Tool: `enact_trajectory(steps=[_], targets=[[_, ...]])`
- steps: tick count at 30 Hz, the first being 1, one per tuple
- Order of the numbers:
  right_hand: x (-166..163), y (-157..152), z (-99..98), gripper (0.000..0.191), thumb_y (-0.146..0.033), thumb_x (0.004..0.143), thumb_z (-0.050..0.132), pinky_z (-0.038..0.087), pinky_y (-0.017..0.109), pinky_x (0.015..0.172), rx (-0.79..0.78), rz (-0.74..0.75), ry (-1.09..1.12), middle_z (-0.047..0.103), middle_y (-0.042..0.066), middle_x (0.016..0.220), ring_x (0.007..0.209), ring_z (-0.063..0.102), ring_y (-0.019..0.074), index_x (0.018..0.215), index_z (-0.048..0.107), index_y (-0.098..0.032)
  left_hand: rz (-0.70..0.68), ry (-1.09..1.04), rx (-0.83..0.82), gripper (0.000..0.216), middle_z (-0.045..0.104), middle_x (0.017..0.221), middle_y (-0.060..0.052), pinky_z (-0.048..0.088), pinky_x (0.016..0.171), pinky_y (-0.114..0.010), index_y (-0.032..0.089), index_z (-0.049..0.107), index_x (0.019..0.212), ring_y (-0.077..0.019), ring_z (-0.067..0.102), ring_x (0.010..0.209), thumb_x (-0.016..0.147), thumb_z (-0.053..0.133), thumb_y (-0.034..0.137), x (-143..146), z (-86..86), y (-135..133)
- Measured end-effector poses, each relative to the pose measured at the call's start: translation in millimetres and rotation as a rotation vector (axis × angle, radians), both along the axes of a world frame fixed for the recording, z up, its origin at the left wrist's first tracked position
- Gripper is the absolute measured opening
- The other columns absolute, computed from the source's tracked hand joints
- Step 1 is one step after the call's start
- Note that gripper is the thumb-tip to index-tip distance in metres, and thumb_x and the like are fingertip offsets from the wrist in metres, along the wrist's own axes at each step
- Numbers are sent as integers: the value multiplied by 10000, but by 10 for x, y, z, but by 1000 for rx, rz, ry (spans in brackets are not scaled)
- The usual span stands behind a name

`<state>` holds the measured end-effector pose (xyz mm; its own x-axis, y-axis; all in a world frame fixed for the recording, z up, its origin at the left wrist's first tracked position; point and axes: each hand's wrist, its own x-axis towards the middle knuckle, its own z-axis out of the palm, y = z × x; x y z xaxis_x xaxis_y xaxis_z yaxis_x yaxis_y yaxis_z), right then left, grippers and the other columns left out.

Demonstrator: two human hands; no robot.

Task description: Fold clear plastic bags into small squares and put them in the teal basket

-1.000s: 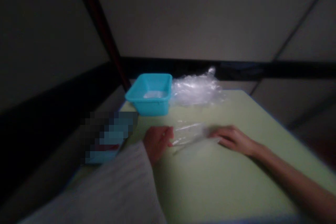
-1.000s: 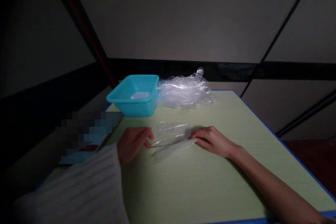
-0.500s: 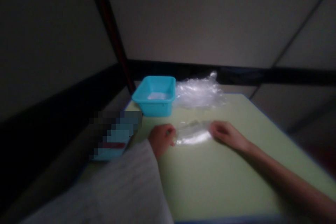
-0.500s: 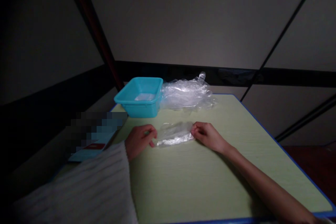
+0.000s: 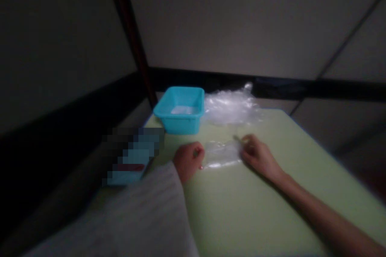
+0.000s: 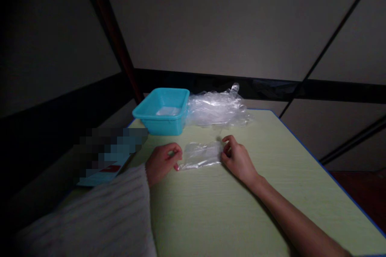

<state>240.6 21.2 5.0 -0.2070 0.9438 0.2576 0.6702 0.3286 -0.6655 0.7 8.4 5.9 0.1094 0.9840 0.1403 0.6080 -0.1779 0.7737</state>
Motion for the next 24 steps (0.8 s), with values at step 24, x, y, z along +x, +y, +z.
enact_trajectory(steps=[24], targets=[[150,-53,130,177,-176,737,502,327,227,437,-161,65,1,538,-27,578,485,487,124,903,441,-185,-26,92,268,138,469,587,68,353,522,-197,179,531,857,-84,418,467,722,506,184,11,1,-67]])
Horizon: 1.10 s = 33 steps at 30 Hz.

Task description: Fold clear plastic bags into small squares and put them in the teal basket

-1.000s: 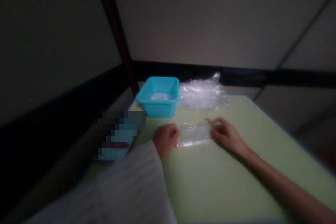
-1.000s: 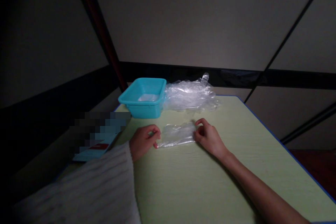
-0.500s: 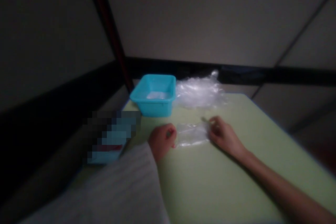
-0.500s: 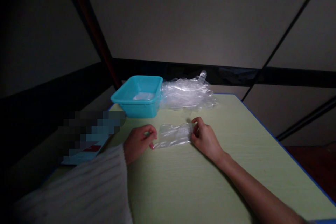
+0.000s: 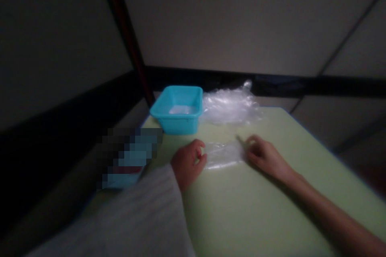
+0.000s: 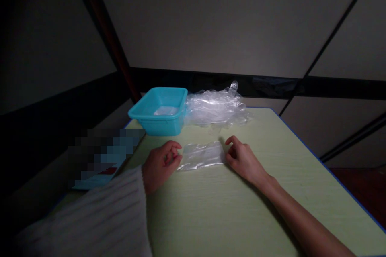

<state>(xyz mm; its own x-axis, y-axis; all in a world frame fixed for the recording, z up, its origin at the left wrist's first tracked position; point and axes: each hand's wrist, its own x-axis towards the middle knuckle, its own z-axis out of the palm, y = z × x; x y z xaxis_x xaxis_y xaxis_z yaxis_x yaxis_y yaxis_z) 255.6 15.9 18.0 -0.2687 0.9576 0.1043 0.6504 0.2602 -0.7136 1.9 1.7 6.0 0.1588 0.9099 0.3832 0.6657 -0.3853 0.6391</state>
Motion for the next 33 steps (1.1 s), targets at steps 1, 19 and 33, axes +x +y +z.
enact_trajectory(steps=[1,19,33], targets=[[14,-7,1,133,-179,742,506,329,225,433,-52,22,50,535,-30,569,479,491,121,857,439,-189,-10,3,12,137,456,575,70,350,519,-197,178,529,865,-86,413,464,732,497,187,-1,-4,-4],[89,-22,38,104,-176,763,583,414,219,524,-163,250,369,592,4,654,580,538,108,707,496,-165,19,136,-169,142,592,676,32,370,536,-209,194,530,891,-101,506,504,762,473,174,-5,14,6],[163,-16,32,227,-188,880,441,358,263,555,328,670,-133,531,32,672,599,478,136,800,652,-157,-1,299,-93,350,617,865,-59,464,686,-305,155,526,1127,-192,594,745,788,462,217,3,67,-90]])
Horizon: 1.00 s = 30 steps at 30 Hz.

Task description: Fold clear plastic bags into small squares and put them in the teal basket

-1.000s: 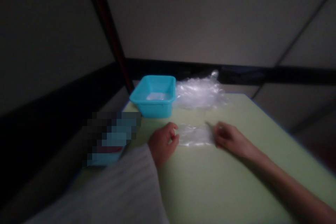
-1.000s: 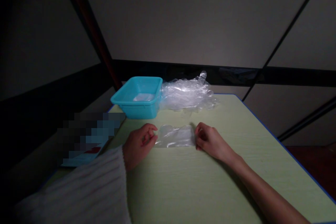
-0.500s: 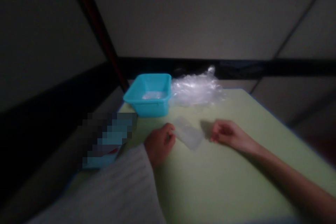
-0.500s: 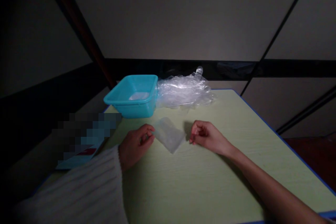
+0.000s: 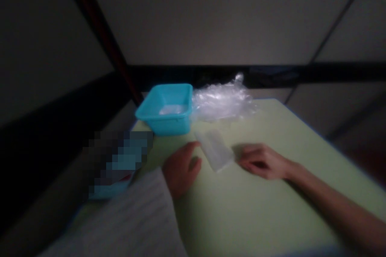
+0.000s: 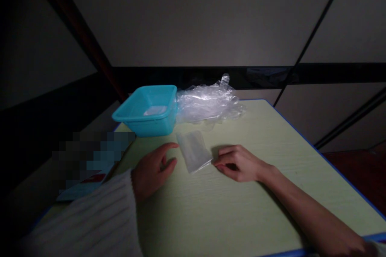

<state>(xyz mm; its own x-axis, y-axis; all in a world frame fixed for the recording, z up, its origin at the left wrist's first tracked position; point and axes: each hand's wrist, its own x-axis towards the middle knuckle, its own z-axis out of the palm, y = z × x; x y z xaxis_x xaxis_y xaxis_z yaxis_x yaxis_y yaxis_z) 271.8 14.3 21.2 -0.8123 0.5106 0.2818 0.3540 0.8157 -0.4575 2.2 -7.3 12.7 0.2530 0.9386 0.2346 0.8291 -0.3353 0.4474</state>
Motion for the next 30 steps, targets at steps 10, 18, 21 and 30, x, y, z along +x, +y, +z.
enact_trajectory(steps=[10,18,21,30], targets=[[-16,-31,-51,265,-228,893,428,344,288,551,223,33,-115,635,50,656,580,532,155,1001,654,-142,-670,184,-41,631,262,1483,-127,222,1114,-389,121,278,1396,-237,223,1369,864,474,398,60,-18,-128],[-25,-38,-39,223,-221,871,456,330,277,550,147,-17,-163,621,22,614,551,517,142,913,672,-184,-706,257,-52,717,224,1492,-140,159,1127,-414,131,190,1432,-252,169,1384,875,420,520,11,-63,-84],[-27,-33,-40,212,-217,859,463,323,271,548,137,-11,-157,607,13,594,543,505,137,864,673,-189,-717,256,-51,723,222,1493,-139,157,1126,-424,142,170,1438,-257,172,1383,877,412,528,11,-63,-84],[-37,-28,-25,193,-195,838,476,313,269,557,92,-21,-154,587,9,592,564,494,136,792,662,-190,-759,299,-55,758,206,1492,-153,139,1127,-403,114,178,1433,-252,172,1383,873,362,590,-24,-47,-52]])
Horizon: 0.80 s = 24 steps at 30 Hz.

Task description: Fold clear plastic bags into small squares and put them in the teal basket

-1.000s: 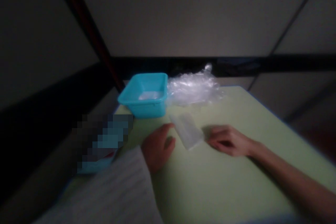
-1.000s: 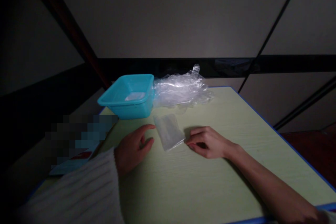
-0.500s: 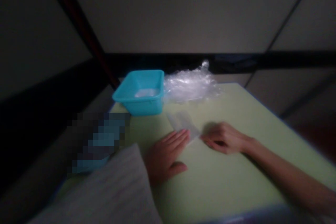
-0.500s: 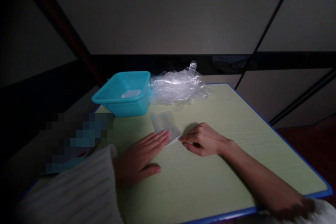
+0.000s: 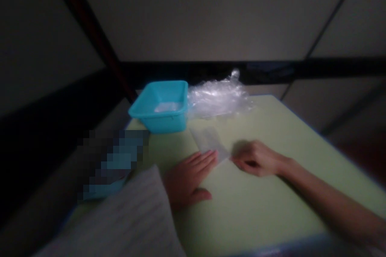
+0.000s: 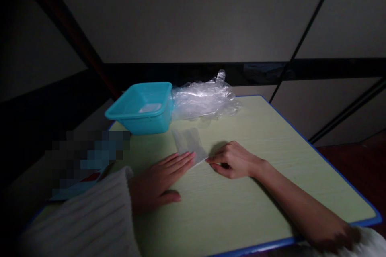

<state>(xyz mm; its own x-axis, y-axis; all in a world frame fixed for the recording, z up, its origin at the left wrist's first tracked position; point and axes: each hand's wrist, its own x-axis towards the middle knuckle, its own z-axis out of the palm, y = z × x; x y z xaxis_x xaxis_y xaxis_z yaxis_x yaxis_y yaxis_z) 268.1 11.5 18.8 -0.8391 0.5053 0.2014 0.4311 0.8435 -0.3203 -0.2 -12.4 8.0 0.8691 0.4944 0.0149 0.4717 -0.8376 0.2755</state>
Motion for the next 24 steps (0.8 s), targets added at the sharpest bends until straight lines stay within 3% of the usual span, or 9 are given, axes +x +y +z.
enact_trajectory(steps=[19,24], targets=[[12,16,-23,214,-204,847,472,325,276,548,-23,13,24,551,3,562,549,480,138,728,649,-190,-48,28,3,794,224,1485,-158,129,1123,-402,114,210,1428,-265,171,1382,852,299,654,-75,18,48],[32,27,-37,248,-225,887,431,352,265,537,-14,16,189,528,13,604,543,468,136,976,647,-142,-54,14,32,767,199,1496,-147,106,1125,-397,123,206,1429,-255,154,1387,866,283,638,-91,-21,42]])
